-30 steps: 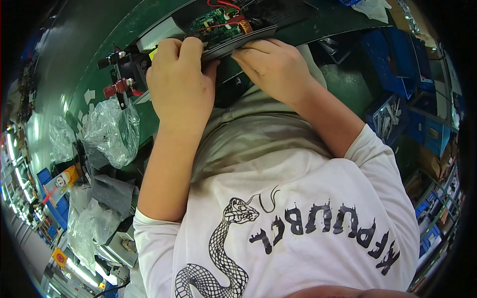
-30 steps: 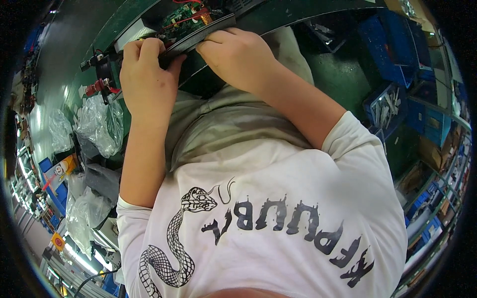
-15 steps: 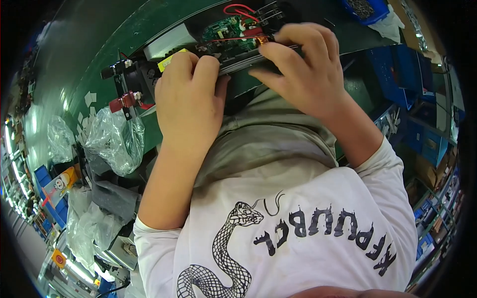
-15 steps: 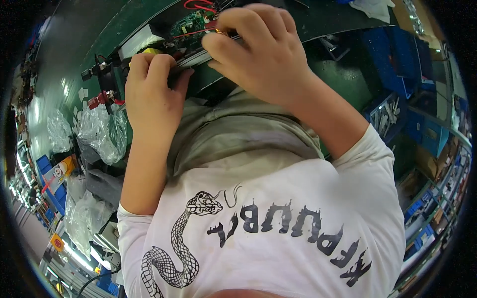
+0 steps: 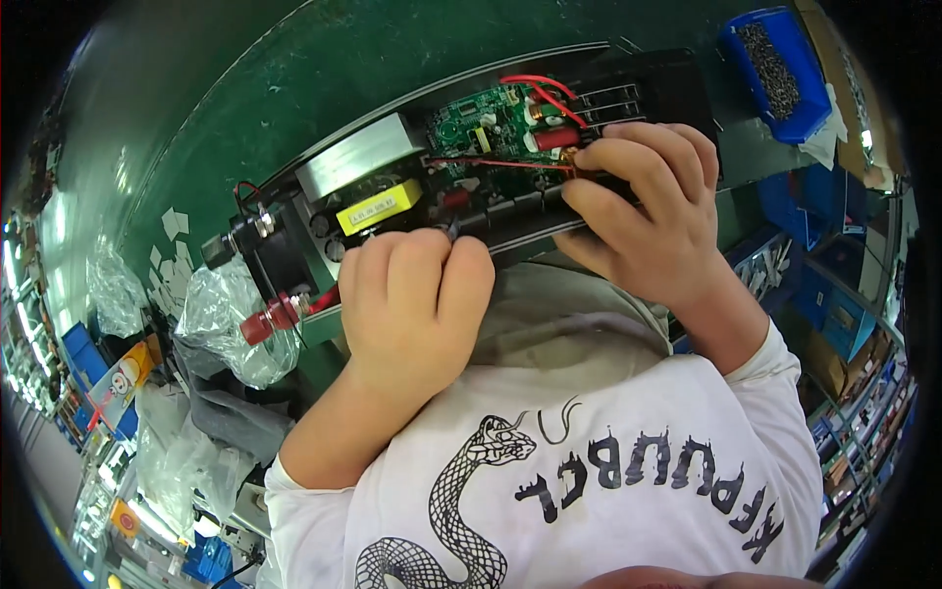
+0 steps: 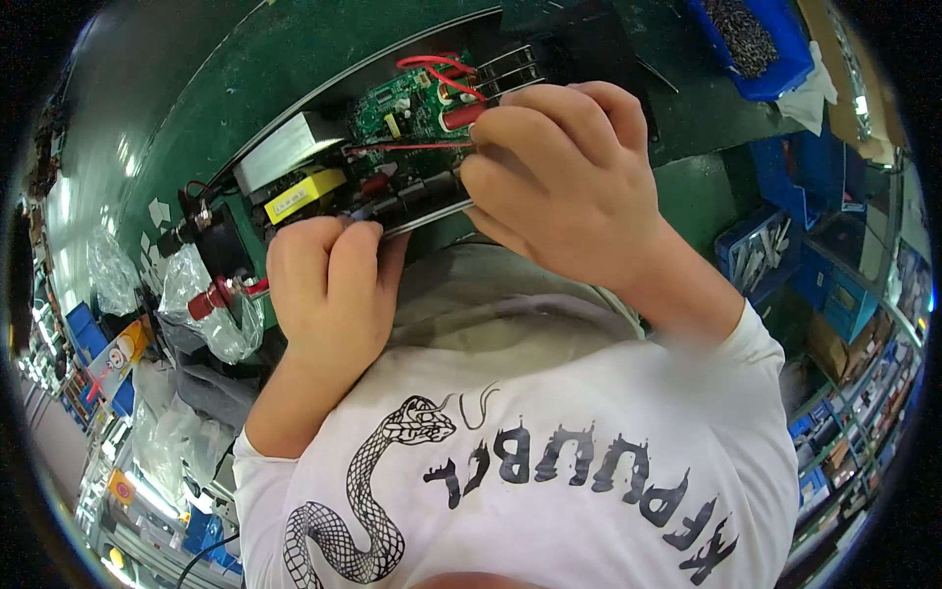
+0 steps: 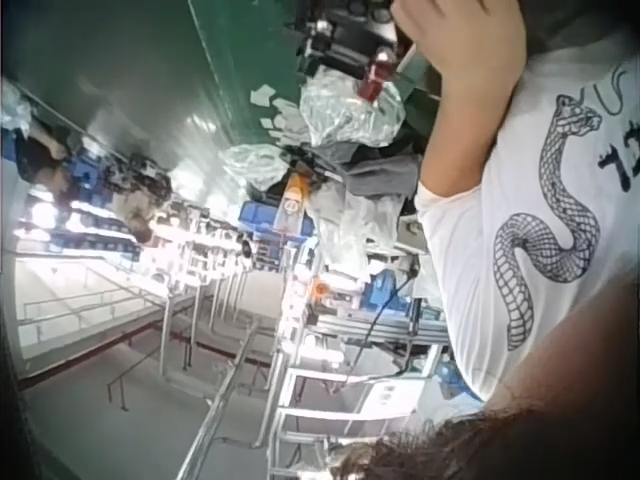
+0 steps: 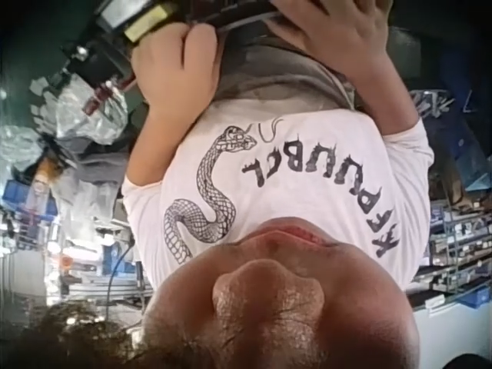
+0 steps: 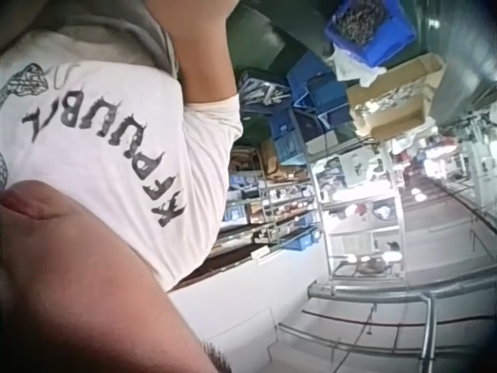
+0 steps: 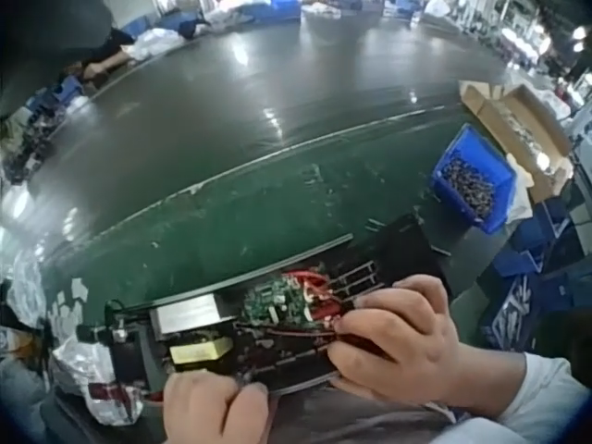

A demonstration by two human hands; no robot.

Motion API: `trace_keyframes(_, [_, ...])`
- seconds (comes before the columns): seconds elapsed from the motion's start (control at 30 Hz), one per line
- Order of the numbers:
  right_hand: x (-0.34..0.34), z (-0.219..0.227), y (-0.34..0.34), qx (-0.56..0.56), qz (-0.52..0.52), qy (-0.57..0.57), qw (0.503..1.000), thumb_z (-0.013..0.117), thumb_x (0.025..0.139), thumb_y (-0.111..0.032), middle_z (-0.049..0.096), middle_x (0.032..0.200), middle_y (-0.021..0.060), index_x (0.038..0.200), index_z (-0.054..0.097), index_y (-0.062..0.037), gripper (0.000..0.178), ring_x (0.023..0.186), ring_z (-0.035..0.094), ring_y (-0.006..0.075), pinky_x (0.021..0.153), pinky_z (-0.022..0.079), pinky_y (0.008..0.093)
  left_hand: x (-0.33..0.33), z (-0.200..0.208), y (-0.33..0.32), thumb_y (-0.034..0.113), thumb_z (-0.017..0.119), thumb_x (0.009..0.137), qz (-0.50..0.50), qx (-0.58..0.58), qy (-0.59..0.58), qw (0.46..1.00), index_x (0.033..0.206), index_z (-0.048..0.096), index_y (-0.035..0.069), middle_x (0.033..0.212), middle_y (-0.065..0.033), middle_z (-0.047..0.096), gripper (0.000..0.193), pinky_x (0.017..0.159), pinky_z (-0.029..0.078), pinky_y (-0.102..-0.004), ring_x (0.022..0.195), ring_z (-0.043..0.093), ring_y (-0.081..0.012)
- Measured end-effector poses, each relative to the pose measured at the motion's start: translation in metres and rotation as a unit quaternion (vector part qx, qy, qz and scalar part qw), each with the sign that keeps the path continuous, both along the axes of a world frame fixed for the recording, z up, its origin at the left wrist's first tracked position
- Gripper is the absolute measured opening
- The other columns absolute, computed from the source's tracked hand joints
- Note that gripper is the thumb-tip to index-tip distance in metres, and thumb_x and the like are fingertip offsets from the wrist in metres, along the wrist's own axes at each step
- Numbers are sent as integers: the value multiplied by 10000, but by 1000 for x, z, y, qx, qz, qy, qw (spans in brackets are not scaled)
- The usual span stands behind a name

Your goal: Assembling internal components and wiring of an electronic device on a factory production line.

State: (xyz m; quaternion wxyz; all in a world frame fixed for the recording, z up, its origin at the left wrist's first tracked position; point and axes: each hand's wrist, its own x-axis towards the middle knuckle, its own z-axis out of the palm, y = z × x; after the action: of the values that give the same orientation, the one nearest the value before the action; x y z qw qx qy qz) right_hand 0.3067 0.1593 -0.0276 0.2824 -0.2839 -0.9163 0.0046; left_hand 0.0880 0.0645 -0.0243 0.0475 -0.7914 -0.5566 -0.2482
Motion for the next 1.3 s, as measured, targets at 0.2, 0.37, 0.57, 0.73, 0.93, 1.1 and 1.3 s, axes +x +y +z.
trace_keyframes(0.2, [7,-2,7,-16,34,6,999,836,544,-257,630,1099,21,951,693,-155,443,1041,603,275,898,450,466,0,-1,1,135,658,683,0,-7,7,1000,931,635,107,873,-42,544,251,601,404,-362,724,522,-228])
trace_keyframes(0.37, [4,-4,7,-16,14,31,999,780,599,-178,631,1051,-13,880,664,-175,304,1016,608,226,902,444,435,2,0,3,131,655,696,13,-11,14,1000,917,631,117,864,-35,537,223,596,396,-360,694,483,-221])
trace_keyframes(0.57, [4,1,-6,-54,-2,14,998,838,551,-177,646,1092,23,950,706,-151,421,1044,611,259,899,456,468,6,8,4,137,656,741,28,-32,28,999,943,640,119,869,-39,532,204,612,407,-358,694,488,-225])
trace_keyframes(0.73, [-15,17,-8,-60,-56,14,997,811,607,-137,655,1059,-10,1035,727,-139,436,1111,587,230,958,395,401,14,18,16,113,627,785,46,-56,33,997,1104,692,92,1000,-43,581,326,689,469,-375,791,544,-245])
trace_keyframes(0.93, [-23,32,-8,-32,-26,-125,991,708,752,-123,661,1035,-56,962,730,-138,211,1090,569,159,914,358,365,19,28,23,95,637,795,46,-105,32,993,1041,697,90,994,-16,635,254,800,462,-402,899,553,-256])
trace_keyframes(1.1, [-29,34,3,-32,-18,-167,985,695,759,-115,662,964,-42,871,723,-130,116,1028,565,166,886,370,378,25,26,25,86,645,789,70,-99,43,992,933,685,103,940,-19,646,150,813,438,-426,933,561,-269])
trace_keyframes(1.3, [-35,38,12,-50,-9,-202,978,677,747,-99,675,855,-10,794,726,-130,75,987,581,196,880,387,389,28,26,29,88,652,796,71,-114,60,989,851,678,108,900,-26,651,64,808,432,-433,955,572,-284])
